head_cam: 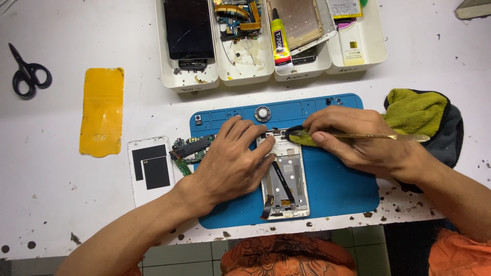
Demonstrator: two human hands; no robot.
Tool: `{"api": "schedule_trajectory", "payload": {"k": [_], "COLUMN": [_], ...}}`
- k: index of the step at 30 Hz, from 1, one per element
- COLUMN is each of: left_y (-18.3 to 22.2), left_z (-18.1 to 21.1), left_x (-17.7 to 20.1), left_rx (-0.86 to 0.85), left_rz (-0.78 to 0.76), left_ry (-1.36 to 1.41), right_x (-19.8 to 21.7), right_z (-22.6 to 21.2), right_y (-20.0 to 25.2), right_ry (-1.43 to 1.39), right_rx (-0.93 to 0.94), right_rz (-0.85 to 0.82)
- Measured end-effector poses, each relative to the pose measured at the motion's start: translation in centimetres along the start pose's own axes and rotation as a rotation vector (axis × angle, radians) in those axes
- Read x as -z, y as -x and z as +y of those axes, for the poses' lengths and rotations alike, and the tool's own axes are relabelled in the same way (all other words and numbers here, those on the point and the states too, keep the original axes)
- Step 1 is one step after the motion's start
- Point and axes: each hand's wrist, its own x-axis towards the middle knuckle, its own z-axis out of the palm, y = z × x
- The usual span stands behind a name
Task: Disassembling and inspecting internal components of a mobile phone using a prying tool and cleaning cloth
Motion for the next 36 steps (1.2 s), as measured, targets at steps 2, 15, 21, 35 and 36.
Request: {"api": "schedule_trajectory", "payload": {"k": [2,15,21,35,36], "left_y": [-0.4,-0.7,-0.7,-1.1,-1.2], "left_z": [0.2,0.3,0.3,0.2,0.3], "left_x": [1.1,1.6,1.7,2.7,2.9], "left_rx": [-0.033,-0.067,-0.069,-0.047,-0.051], "left_rz": [0.026,0.048,0.036,0.026,0.046], "left_ry": [-0.019,-0.041,-0.059,-0.136,-0.147], "right_x": [0.3,0.7,-0.5,1.2,1.2], "right_z": [0.7,1.2,3.0,2.6,2.8], "right_y": [0.4,0.3,0.8,0.9,1.0], "right_ry": [0.045,0.060,0.165,-0.388,-0.429], "right_rx": [0.085,0.234,0.332,-0.178,-0.221], "right_rz": [-0.060,-0.143,-0.106,0.080,0.088]}}
